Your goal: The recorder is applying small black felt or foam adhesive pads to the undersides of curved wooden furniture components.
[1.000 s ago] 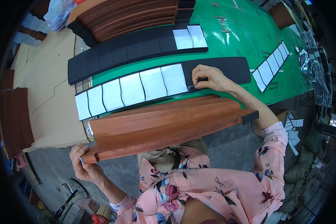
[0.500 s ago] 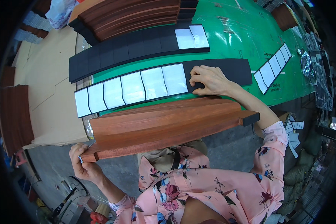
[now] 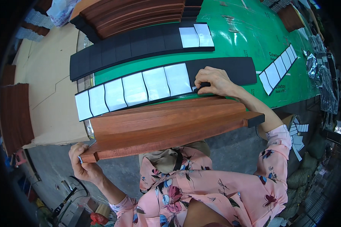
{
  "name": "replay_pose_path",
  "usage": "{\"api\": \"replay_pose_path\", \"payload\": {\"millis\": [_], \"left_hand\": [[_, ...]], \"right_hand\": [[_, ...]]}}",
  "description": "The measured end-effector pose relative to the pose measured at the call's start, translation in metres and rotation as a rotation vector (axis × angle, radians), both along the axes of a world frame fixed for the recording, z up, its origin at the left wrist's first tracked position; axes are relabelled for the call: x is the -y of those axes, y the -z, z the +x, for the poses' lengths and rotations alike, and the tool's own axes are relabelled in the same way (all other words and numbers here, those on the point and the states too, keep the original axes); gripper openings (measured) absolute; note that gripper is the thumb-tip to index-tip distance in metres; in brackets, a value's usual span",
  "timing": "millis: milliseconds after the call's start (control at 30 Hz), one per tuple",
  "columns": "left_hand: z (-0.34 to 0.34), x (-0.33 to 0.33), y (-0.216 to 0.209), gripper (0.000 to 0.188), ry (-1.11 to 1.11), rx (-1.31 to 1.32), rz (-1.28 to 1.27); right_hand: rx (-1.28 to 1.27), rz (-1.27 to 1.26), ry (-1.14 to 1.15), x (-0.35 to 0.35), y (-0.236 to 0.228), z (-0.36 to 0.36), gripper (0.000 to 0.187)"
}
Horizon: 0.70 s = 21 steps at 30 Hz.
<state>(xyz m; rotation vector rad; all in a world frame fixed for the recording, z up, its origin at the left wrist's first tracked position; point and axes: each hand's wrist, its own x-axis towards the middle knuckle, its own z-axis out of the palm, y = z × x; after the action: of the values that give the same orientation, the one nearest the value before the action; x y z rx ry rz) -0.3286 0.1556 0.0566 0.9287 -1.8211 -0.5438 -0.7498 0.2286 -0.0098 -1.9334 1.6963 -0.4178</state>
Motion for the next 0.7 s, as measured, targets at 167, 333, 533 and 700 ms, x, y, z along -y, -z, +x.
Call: {"api": "replay_pose_path", "payload": {"millis": [167,333,533,700], "left_hand": [[0.0012,-0.0011,0.0005,0.051,-0.011,0.017,-0.008],[0.0008,-0.0013,-0.0001,0.051,-0.014,0.025,-0.015],[-0.0002,-0.0007,-0.0012,0.051,-0.026,0.029,-0.014],[0.0012,-0.0002,-0.0002,0.051,-0.026,0.026,-0.014]], "right_hand": [[0.057,0.06,0.067,0.0042,0.0018,-0.0013,0.016],[-0.085,-0.178,-0.077,0.0027,0.0022,0.0025,0.016],[-0.222,-0.344,-0.298,0.0056,0.0003,0.0056,0.017],[-0.295,-0.405,-0.428,0.01,-0.0017,0.0055,0.018]]}}
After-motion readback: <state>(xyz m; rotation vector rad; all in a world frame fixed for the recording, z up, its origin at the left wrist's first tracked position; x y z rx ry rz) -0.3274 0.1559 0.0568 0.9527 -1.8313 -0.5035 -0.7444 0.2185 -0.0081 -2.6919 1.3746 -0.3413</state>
